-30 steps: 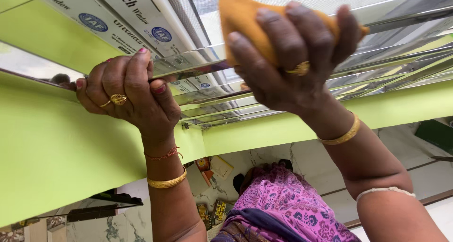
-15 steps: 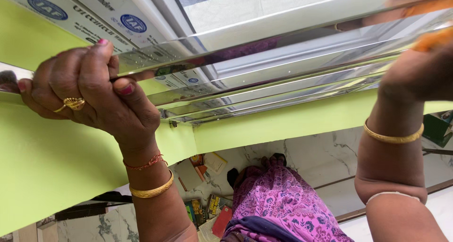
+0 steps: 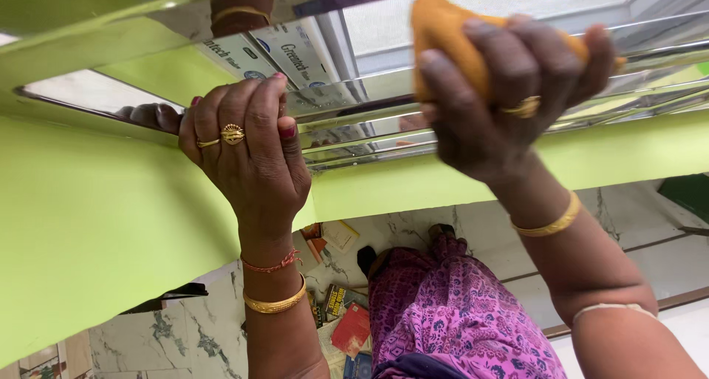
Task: The person wipes the metal bars of a window grill using a cloth, moving the cloth along several different bars to remove dust.
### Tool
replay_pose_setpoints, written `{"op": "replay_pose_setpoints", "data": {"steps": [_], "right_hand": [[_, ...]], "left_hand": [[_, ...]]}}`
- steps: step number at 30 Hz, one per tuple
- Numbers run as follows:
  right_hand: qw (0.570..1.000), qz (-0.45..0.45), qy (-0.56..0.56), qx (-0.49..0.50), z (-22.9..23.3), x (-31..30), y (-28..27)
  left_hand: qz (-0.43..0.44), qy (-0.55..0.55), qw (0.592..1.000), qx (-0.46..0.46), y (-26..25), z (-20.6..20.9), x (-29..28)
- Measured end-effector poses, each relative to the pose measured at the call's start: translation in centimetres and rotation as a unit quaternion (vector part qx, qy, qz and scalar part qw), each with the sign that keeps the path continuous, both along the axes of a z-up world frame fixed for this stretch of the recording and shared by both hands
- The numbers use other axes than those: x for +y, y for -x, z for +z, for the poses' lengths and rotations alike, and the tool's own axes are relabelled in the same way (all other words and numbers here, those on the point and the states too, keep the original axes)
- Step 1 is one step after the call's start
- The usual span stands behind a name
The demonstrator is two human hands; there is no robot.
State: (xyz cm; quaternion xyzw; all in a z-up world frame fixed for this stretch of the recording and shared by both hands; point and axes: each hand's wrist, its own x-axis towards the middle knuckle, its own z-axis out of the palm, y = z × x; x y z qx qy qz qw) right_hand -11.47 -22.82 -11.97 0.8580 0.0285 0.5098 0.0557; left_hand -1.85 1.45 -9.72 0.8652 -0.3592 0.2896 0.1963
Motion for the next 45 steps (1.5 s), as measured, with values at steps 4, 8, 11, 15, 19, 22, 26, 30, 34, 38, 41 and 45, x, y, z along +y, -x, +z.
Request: {"op": "replay_pose_setpoints", "data": {"steps": [4, 8, 11, 15, 19, 22, 26, 30, 34, 38, 41, 45], "right_hand": [[1.000, 0.018, 0.014, 0.001, 0.0, 6.6, -3.5], [0.999, 0.026, 0.027, -0.001, -0.3, 7.0, -3.8], [0.999, 0.015, 0.033, -0.009, -0.8, 3.8, -2.4], [0.999, 0.011, -0.026, 0.035, -0.5, -0.4, 0.9], [0.995, 0.001, -0.076, 0.065, 0.0, 0.7, 1.7], [0.997, 0.029, -0.048, 0.057, -0.5, 3.7, -0.4], [0.999, 0.045, 0.013, 0.027, -0.8, 5.8, -2.8], [0.999, 0.028, 0.029, 0.013, -0.9, 3.8, -2.0], [1.000, 0.016, -0.004, 0.003, -0.8, 0.6, -0.6], [0.999, 0.018, -0.010, 0.039, -0.4, 1.2, 0.1], [0.998, 0.017, 0.029, 0.045, -0.4, 0.5, 0.2], [0.999, -0.008, 0.016, 0.030, -0.6, -2.6, 1.4]], "left_hand": [[-0.006, 0.015, 1.000, -0.014, 0.1, -0.1, -0.3], [0.001, 0.023, 1.000, -0.019, 0.2, 0.0, -0.8], [0.001, 0.029, 1.000, -0.013, 0.4, 0.1, -0.9], [0.003, 0.030, 0.999, -0.020, 0.4, -0.3, -1.2], [0.004, 0.033, 0.999, -0.023, 0.2, -0.6, -1.3], [0.004, 0.031, 0.999, -0.012, 0.6, -0.2, -1.2], [0.011, 0.018, 1.000, -0.007, 0.9, 0.0, -2.0], [0.028, 0.022, 0.999, 0.006, 1.4, 0.0, -2.5], [0.033, 0.008, 0.999, 0.010, 1.4, -0.1, -2.4], [0.033, -0.025, 0.999, 0.001, 2.0, 0.1, -2.6], [0.032, -0.019, 0.999, 0.002, 2.3, -0.2, -3.7], [0.032, -0.022, 0.999, -0.003, 2.1, -0.4, -4.1]]}}
